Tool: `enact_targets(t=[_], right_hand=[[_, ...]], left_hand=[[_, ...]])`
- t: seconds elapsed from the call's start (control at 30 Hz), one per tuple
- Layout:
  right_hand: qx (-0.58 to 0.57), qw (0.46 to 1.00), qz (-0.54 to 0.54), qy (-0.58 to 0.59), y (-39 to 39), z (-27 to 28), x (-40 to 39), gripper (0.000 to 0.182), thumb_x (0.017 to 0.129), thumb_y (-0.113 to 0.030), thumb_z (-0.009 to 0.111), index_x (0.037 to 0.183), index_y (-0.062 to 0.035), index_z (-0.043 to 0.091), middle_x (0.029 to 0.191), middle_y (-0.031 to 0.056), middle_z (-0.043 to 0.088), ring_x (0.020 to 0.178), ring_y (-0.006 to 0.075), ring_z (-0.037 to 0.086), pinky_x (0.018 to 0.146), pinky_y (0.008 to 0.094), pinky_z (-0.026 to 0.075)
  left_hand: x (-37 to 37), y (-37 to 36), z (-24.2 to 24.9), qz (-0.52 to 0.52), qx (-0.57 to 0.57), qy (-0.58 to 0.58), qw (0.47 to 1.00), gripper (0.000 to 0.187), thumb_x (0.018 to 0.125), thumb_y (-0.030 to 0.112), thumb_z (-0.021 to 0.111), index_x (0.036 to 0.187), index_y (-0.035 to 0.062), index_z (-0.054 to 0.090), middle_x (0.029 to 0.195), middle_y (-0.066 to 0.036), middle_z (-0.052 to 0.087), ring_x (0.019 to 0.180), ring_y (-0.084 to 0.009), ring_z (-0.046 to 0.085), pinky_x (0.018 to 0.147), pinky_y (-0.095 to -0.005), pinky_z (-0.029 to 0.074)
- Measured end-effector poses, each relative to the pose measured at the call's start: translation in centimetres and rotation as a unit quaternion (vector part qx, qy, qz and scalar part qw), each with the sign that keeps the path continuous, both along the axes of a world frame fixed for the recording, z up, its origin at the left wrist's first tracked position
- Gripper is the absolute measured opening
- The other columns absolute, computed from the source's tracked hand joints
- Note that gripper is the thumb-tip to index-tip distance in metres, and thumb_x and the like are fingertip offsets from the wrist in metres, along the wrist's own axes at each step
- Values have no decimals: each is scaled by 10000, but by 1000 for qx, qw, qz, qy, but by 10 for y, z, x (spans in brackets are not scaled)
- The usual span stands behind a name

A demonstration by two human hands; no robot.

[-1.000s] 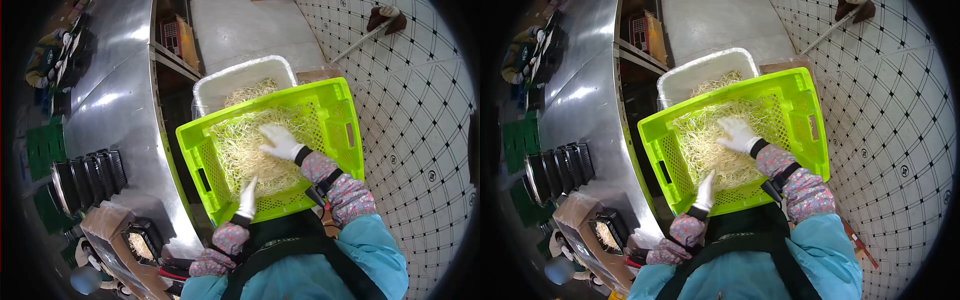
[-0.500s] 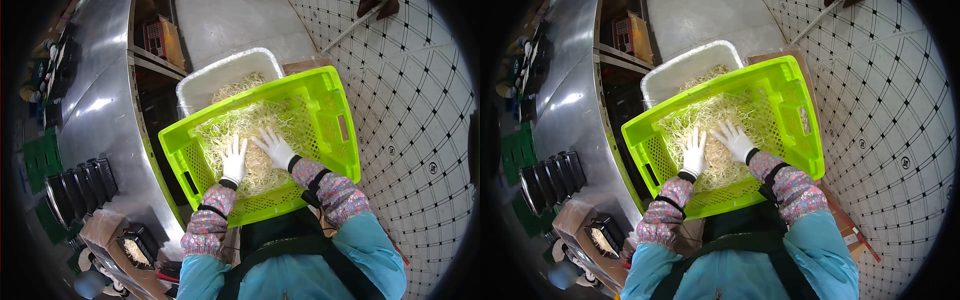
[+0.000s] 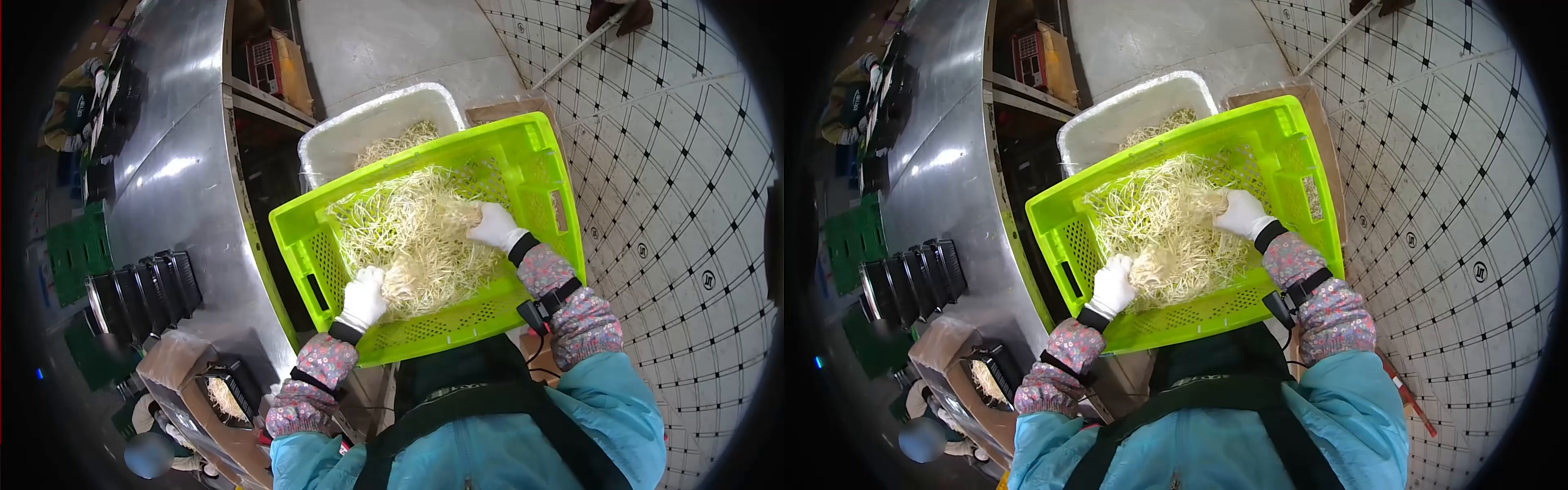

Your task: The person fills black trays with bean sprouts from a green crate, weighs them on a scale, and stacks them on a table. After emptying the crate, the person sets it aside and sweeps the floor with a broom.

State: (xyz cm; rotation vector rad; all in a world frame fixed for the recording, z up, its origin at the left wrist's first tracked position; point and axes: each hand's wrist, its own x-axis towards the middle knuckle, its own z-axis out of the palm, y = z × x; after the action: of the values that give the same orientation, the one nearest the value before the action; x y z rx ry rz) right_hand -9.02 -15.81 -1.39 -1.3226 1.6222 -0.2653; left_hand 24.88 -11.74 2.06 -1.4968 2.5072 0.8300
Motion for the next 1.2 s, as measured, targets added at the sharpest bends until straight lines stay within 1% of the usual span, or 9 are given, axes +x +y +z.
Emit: enact_targets(t=[0.2, 0.37, 0.53, 0.6, 0.67, 0.73, 0.97, 1.03, 1.2], right_hand=[[-23, 993, 73, 88, 4, -8, 44, 741, 671, -448, 758, 1253, -52, 528, 1151, 229, 582, 1085, 375, 567, 922, 433, 478], [-2, 981, 140, 131, 1, -11, 56, 1214, 631, -608, 790, 1518, -28, 198, 1560, 262, 205, 1435, 426, 221, 1152, 468, 270], [-58, 985, 113, 116, 14, -40, 81, 1251, 626, -614, 785, 1485, 80, 197, 1544, 282, 229, 1431, 430, 227, 1178, 419, 221], [-61, 966, 185, 168, 34, -18, 113, 1268, 582, -563, 829, 1484, 69, 201, 1521, 266, 277, 1414, 418, 265, 1171, 451, 228], [-120, 940, 246, 205, 63, -15, 136, 1282, 546, -528, 861, 1483, 54, 207, 1500, 251, 313, 1399, 408, 294, 1161, 471, 241], [-152, 939, 225, 210, 72, -19, 143, 1277, 509, -455, 896, 1474, 36, 219, 1464, 234, 351, 1370, 398, 330, 1146, 491, 255], [-177, 961, 164, 134, 43, -47, 125, 883, 563, -334, 873, 1293, -33, 477, 1098, 192, 577, 1049, 382, 534, 904, 477, 434], [-269, 943, 174, 90, 53, -58, 120, 751, 572, -272, 862, 1210, -37, 544, 1020, 187, 599, 986, 379, 553, 856, 471, 449], [-391, 878, 222, 163, 73, -37, 121, 898, 548, -261, 894, 1312, -27, 485, 1105, 193, 611, 1036, 371, 567, 917, 480, 451]], left_hand=[[-56, 9, 3, -134, -130, -29, 982, 774, 660, 75, 690, 1395, 123, 450, 1366, -159, 483, 1250, -337, 468, 1006, -405, 410], [-47, 51, -16, 203, 3, 116, 972, 919, 726, 119, 749, 1510, 69, 272, 1538, -249, 257, 1424, -376, 263, 1166, -410, 219], [-40, 69, -74, 615, 325, 400, 596, 638, 978, 305, 561, 1471, -25, 327, 1483, -185, 408, 1382, -287, 367, 1109, -347, 323], [-40, 93, -161, 621, 316, 423, 579, 582, 992, 336, 522, 1429, -31, 409, 1433, -166, 476, 1319, -271, 434, 1065, -318, 364], [-42, 94, -164, 588, 234, 361, 685, 501, 1002, 315, 510, 1378, -16, 486, 1374, -128, 533, 1224, -218, 502, 1040, -322, 384], [-40, 105, -169, 624, 307, 445, 565, 515, 1008, 317, 503, 1384, -34, 471, 1403, -114, 515, 1275, -206, 479, 1078, -311, 358], [-39, 94, -57, 575, 318, 450, 605, 437, 1021, 274, 486, 1376, 19, 499, 1326, -104, 576, 1253, -192, 505, 1057, -318, 394], [-22, 113, -63, 263, 29, 248, 932, 372, 996, 168, 487, 1342, 39, 530, 1379, -155, 531, 1281, -286, 493, 1097, -352, 375], [-39, 115, -25, 448, 99, 366, 810, 339, 974, 258, 560, 1224, 36, 617, 1195, -152, 651, 1124, -281, 606, 987, -357, 457]])
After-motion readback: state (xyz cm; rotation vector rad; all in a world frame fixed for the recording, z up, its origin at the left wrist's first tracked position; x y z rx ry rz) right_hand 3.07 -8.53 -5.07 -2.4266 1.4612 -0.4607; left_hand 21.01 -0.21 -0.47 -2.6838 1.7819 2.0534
